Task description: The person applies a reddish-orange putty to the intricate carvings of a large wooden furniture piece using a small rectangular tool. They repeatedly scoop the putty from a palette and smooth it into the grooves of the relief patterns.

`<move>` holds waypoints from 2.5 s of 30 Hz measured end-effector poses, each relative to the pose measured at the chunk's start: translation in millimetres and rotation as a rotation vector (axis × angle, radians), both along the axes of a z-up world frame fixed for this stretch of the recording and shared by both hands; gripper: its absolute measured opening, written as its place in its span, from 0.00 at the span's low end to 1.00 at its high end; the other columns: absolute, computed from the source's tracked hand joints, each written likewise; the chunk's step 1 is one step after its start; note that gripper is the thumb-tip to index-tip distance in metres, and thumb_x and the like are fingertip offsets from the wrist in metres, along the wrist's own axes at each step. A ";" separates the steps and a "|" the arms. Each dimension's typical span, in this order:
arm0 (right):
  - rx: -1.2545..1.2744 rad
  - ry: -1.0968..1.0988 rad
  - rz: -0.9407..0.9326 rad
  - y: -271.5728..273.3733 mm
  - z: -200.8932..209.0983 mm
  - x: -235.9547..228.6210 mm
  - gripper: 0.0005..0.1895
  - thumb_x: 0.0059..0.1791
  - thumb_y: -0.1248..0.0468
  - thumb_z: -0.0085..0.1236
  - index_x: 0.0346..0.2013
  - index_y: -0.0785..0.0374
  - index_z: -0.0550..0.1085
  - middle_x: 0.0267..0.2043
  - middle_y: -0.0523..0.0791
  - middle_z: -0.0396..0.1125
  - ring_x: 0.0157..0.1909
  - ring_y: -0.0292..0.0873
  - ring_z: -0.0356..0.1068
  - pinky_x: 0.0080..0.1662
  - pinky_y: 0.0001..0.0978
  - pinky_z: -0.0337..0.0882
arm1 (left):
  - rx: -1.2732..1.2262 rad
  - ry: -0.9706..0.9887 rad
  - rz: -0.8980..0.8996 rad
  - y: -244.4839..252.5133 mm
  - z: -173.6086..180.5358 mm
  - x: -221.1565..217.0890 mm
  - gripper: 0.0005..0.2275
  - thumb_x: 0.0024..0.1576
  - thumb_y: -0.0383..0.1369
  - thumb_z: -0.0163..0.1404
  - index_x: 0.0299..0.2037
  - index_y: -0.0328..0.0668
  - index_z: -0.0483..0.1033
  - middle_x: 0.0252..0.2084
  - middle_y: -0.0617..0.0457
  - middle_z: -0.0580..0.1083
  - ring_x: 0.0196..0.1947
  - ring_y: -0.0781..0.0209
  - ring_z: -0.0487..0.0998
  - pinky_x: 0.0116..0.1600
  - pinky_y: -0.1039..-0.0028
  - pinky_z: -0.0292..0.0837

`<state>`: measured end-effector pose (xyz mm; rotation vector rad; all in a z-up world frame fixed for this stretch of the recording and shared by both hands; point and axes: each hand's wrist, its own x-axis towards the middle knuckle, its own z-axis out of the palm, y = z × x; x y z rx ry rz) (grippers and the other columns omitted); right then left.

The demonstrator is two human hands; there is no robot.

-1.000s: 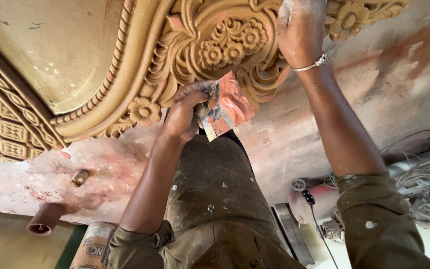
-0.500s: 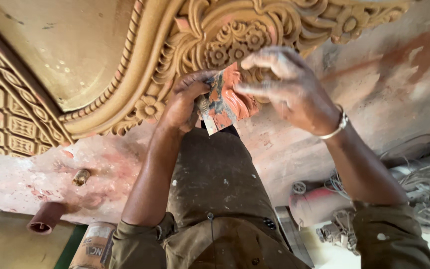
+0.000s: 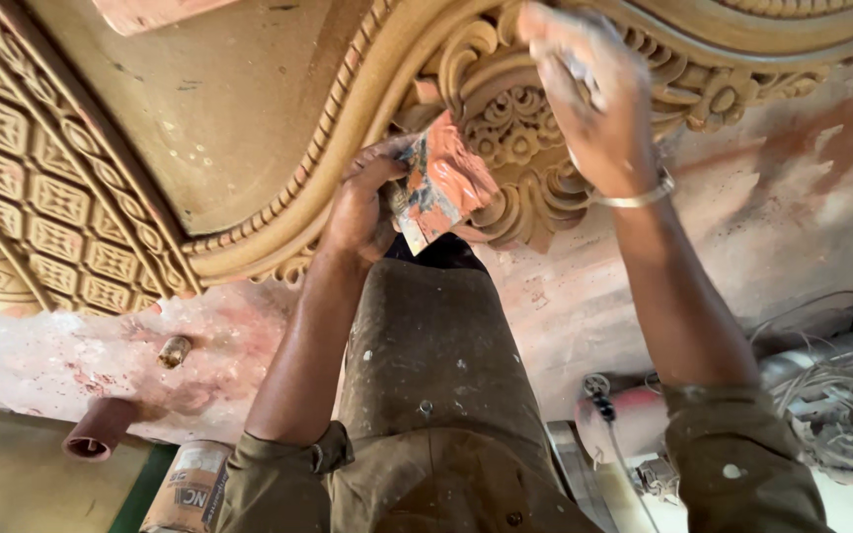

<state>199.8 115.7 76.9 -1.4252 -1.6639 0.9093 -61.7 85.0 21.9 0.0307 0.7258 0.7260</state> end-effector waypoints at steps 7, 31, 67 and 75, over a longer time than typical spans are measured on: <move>0.176 -0.623 -0.100 55.1 -72.0 -19.8 0.02 0.56 0.71 0.59 0.40 0.65 0.74 0.35 0.54 0.67 0.40 0.59 0.67 0.46 0.52 0.66 | -0.032 0.069 -0.088 17.0 -4.8 -13.2 0.17 0.58 0.20 0.40 0.55 0.21 0.74 0.47 0.39 0.79 0.41 0.56 0.82 0.50 0.69 0.81; 0.139 -0.292 -0.334 54.0 -81.9 -34.5 0.24 0.53 0.85 0.49 0.60 0.63 0.75 0.57 0.49 0.68 0.54 0.48 0.71 0.53 0.35 0.73 | -0.042 0.129 -0.273 52.2 -0.4 -29.7 0.15 0.59 0.23 0.40 0.53 0.25 0.76 0.35 0.44 0.79 0.22 0.66 0.77 0.25 0.76 0.73; 0.222 -0.686 -0.493 32.1 -100.6 27.0 0.18 0.40 0.79 0.55 0.43 0.62 0.72 0.38 0.49 0.65 0.43 0.51 0.67 0.51 0.48 0.70 | -0.099 0.126 -0.290 44.5 -12.3 8.1 0.15 0.57 0.21 0.44 0.54 0.25 0.74 0.41 0.40 0.78 0.34 0.57 0.80 0.39 0.67 0.81; -0.164 -0.276 -0.849 -13.1 -111.2 114.3 0.14 0.50 0.70 0.55 0.51 0.62 0.71 0.44 0.46 0.67 0.43 0.49 0.70 0.44 0.43 0.74 | -0.090 0.127 -0.304 43.2 -15.3 11.7 0.16 0.56 0.21 0.43 0.55 0.26 0.73 0.45 0.41 0.78 0.40 0.58 0.81 0.46 0.66 0.82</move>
